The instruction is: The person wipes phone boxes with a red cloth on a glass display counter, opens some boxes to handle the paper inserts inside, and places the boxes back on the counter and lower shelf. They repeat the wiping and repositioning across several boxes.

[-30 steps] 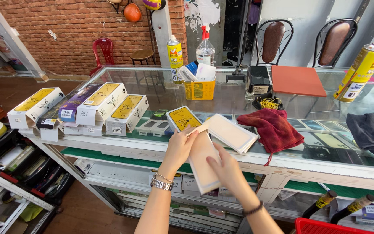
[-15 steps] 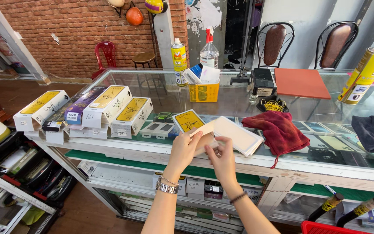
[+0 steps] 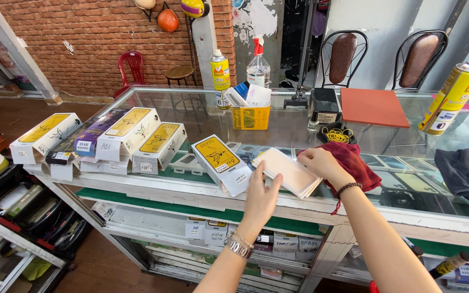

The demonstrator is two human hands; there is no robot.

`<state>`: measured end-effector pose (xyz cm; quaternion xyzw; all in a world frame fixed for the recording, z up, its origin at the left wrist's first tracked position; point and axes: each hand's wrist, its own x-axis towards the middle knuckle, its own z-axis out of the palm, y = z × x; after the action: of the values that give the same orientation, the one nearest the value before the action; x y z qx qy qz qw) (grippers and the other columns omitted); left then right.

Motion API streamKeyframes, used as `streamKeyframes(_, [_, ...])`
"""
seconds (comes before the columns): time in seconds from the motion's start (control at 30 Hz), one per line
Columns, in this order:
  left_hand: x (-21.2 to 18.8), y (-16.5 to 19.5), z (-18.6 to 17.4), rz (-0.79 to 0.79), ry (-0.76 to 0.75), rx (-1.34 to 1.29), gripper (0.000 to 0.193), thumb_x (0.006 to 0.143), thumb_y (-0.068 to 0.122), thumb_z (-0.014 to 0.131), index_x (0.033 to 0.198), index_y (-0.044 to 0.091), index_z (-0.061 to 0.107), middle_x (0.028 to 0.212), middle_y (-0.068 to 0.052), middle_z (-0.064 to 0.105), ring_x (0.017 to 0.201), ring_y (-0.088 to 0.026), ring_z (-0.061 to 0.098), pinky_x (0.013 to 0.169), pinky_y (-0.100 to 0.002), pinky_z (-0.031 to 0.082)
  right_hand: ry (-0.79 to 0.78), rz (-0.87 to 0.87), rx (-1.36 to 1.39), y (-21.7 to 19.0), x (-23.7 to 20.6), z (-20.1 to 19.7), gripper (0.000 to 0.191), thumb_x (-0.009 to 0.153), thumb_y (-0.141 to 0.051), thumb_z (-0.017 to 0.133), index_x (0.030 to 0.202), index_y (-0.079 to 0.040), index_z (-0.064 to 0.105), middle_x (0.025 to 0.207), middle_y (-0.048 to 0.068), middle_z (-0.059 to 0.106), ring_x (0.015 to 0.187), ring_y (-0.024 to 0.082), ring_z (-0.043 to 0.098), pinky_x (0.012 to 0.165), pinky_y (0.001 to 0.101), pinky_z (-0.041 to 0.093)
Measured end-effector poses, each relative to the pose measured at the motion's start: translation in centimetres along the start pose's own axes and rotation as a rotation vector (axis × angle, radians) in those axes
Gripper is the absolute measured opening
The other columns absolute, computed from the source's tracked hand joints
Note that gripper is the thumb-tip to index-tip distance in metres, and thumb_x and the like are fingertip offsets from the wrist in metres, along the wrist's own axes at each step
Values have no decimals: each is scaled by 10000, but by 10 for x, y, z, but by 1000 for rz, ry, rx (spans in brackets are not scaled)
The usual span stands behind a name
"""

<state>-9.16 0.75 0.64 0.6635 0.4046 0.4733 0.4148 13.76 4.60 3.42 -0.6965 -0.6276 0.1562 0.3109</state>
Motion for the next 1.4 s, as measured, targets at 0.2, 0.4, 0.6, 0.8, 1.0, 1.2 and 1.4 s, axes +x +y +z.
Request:
streamKeyframes(0.2, [26,-47,45,-507,47,-1041,388,962,202,590,1327,104,504,1362,-124,555,1224,-238,576,975,-483,514,-249,122,-113,-5,5,11,510,864,-474,715,1076,-15,788,971,171,777,887,268,731,829,359,556])
streamKeyframes(0.4, [37,-44,37,-459,-77,-872,510,919,162,546,1425,115,513,1307,-55,594,1125,-188,580,901,-466,524,-146,169,690,-3,-14,10,532,833,-228,793,1265,18,604,1104,113,702,991,180,685,814,310,565])
streamKeyframes(0.6, [30,9,25,-147,-7,-731,590,948,131,558,1527,101,450,1452,-24,561,1187,-118,590,957,-315,486,-28,-14,1005,-19,-40,-9,462,897,-212,738,1274,-38,533,1123,80,668,1035,131,637,858,303,537])
streamKeyframes(0.8, [34,28,18,-124,34,-476,700,947,88,638,1562,158,309,1400,-37,517,1139,-123,547,1018,-330,467,-37,-85,1199,-26,-50,-16,401,956,-189,666,1286,-43,492,1202,64,660,1115,105,617,941,296,518])
streamKeyframes(1.0, [45,5,31,56,-144,-470,452,1057,91,556,1487,-7,455,1391,-173,576,1267,-198,545,1106,-337,438,103,-199,960,-10,-51,10,418,956,-142,671,1313,-40,480,1254,53,618,1187,109,576,996,287,487])
streamKeyframes(1.2, [35,-5,43,-38,-185,-558,626,953,42,494,1549,119,319,1486,-64,490,1388,-154,449,1144,-314,355,187,-208,861,-4,-69,25,579,970,-128,554,1513,-71,364,1413,36,526,1336,132,470,1108,308,376])
streamKeyframes(1.4, [34,6,50,-16,-164,-588,617,916,33,549,1505,112,382,1458,-55,513,1350,-134,496,1113,-311,401,286,-187,956,-10,-90,29,619,1049,-214,418,1611,-94,187,1659,-13,258,1538,128,203,1230,322,155])
